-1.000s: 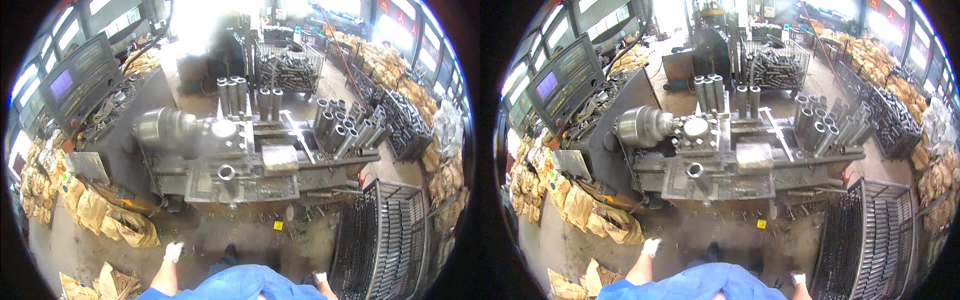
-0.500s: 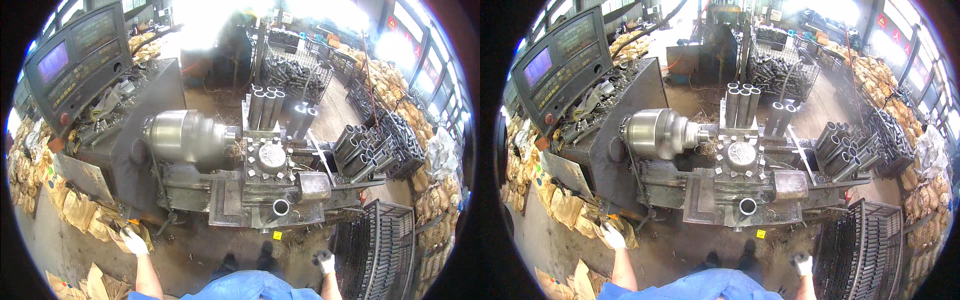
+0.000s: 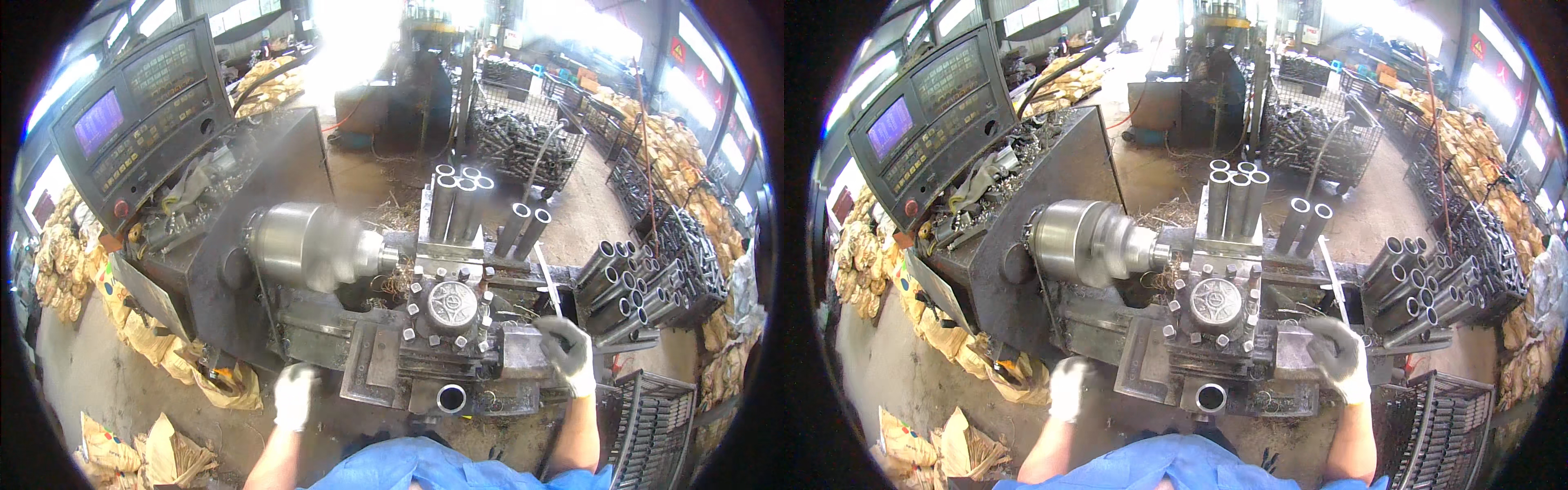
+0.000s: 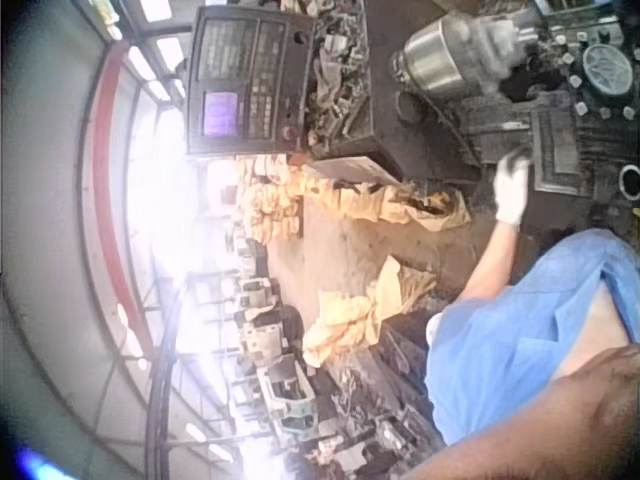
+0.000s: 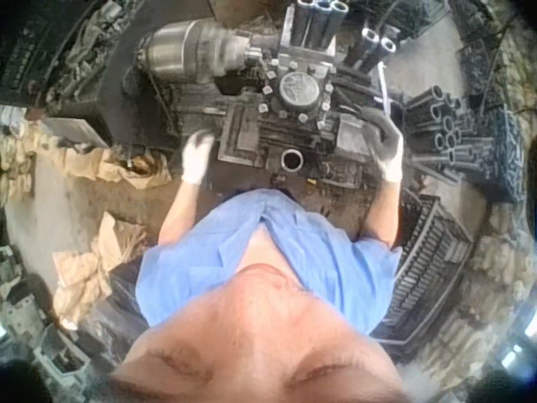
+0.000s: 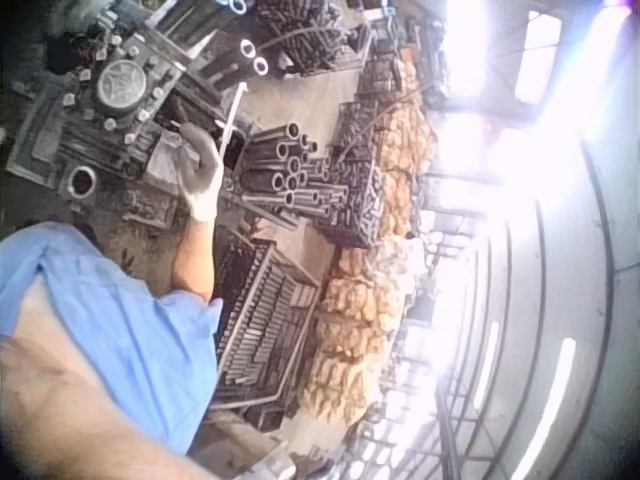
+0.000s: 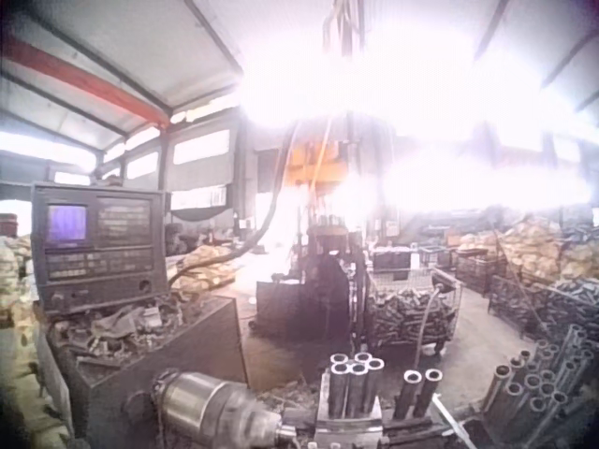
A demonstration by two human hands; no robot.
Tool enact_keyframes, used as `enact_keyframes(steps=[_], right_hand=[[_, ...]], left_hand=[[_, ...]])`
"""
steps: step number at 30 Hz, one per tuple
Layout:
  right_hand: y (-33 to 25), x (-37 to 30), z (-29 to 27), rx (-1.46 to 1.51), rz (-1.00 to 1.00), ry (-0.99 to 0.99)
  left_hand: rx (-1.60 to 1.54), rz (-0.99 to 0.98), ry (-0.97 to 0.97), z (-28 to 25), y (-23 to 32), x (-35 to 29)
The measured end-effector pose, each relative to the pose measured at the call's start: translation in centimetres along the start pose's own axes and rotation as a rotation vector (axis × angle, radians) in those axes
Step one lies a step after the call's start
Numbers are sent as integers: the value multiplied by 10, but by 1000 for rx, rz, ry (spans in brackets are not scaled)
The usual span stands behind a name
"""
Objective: The person repeatedly picks up metal tubes from a wire basket, inserts them into a CNC lathe chuck, operates the machine controls, and removes the processed parts. The cycle repeats with multiple tubes throughout the clip.
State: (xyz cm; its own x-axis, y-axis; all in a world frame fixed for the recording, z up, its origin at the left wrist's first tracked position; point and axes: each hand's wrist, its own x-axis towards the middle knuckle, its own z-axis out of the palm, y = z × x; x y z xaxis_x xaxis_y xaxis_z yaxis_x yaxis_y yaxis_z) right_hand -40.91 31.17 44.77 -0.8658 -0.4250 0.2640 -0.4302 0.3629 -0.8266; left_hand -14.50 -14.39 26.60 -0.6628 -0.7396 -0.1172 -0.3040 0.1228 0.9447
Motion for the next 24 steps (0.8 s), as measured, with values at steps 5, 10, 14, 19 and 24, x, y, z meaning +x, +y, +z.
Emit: enact_keyframes(steps=[5, 10, 14, 19, 24], right_hand=[[-47, 89, 41, -80, -382, -274], [-69, 133, 83, -183, -430, -382], [-75, 151, 115, -268, -458, -521], [-49, 157, 142, -241, -458, -422], [-36, 163, 139, -71, -318, -302]], left_hand=[[-589, -62, -379, 145, 73, 57], [-790, -135, -509, 198, 116, 104], [-765, -63, -279, 182, 129, 109], [-626, 277, -447, 168, 216, 92], [-545, 395, -482, 141, 228, 94]])
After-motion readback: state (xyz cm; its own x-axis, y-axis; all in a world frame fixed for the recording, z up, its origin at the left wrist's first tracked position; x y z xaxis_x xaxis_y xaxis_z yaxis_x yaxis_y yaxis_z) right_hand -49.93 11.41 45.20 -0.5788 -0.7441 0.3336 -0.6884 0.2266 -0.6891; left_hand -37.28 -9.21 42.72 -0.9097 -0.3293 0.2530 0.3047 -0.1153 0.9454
